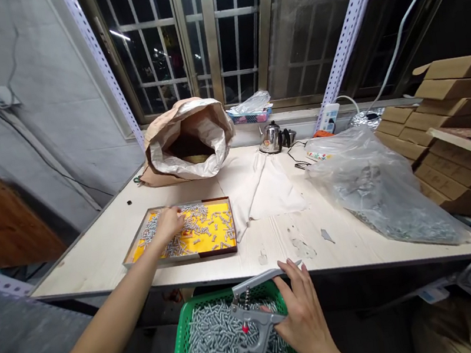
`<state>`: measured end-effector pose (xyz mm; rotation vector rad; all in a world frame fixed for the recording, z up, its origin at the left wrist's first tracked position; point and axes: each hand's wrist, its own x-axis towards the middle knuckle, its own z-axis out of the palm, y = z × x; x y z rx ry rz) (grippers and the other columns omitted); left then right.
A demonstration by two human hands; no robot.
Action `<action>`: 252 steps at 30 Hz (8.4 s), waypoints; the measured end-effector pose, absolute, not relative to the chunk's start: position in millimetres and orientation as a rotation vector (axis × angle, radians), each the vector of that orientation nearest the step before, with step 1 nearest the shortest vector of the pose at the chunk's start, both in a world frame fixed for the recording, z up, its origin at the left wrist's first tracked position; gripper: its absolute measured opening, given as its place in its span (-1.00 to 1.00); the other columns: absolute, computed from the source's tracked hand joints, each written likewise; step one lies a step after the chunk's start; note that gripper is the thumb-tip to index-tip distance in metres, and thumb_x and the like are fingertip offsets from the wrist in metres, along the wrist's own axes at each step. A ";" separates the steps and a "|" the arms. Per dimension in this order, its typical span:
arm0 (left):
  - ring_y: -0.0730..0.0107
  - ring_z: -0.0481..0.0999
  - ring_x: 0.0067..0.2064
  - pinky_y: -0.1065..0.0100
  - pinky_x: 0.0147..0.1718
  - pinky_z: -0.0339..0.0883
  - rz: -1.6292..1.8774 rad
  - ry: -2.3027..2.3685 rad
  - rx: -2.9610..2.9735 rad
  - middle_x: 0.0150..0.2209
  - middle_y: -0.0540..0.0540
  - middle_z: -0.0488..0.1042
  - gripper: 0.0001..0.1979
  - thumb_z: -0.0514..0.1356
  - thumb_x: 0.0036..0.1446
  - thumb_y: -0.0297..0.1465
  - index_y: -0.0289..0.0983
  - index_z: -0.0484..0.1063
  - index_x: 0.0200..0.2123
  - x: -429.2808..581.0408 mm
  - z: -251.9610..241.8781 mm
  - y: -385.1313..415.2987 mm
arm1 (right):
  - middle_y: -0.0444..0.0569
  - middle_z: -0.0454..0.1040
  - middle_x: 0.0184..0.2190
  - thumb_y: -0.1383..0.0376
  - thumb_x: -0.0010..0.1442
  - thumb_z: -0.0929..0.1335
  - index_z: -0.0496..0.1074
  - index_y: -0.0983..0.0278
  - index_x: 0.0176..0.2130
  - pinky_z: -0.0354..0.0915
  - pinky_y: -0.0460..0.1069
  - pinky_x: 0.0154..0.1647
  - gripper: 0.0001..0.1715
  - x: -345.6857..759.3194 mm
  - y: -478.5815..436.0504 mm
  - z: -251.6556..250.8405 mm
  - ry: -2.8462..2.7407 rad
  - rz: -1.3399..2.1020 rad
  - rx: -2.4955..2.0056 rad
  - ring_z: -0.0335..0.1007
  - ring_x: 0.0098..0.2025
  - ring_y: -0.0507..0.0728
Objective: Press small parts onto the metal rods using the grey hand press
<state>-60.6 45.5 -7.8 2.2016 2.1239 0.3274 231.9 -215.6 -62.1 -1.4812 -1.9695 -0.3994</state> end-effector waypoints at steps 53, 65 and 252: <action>0.47 0.50 -0.45 0.42 -0.38 0.32 1.218 1.077 0.863 -0.52 0.03 0.51 -0.42 0.36 -0.17 -0.53 -0.41 0.35 0.00 -81.1 -17.3 -168.9 | 0.33 0.15 0.15 0.06 0.11 0.28 0.25 0.36 0.03 -0.04 0.51 0.11 -0.41 203.0 -190.5 -40.1 -2.109 -0.504 -1.396 -0.01 0.23 0.52; 0.34 0.47 -0.38 0.37 -0.31 0.26 0.839 1.209 1.128 -0.51 0.06 0.49 -0.10 0.29 -0.17 -0.47 -0.44 0.00 0.26 -9.8 -37.0 -199.3 | 0.34 -0.10 0.29 0.38 -0.12 0.31 0.02 0.42 0.17 -0.32 0.46 0.24 -0.14 190.7 -197.5 -39.9 -2.139 -0.303 -1.590 -0.33 0.35 0.42; 0.44 0.20 -0.49 0.35 -0.40 0.05 0.699 1.071 0.918 -0.64 0.04 0.30 -0.90 0.36 -0.37 -0.45 -0.27 0.49 -0.76 19.3 -31.6 -207.2 | 0.34 0.19 0.12 0.29 -0.01 0.22 0.22 0.46 0.00 -0.15 0.42 0.23 -0.44 210.6 -244.3 -72.3 -1.967 -0.583 -1.845 0.00 0.23 0.40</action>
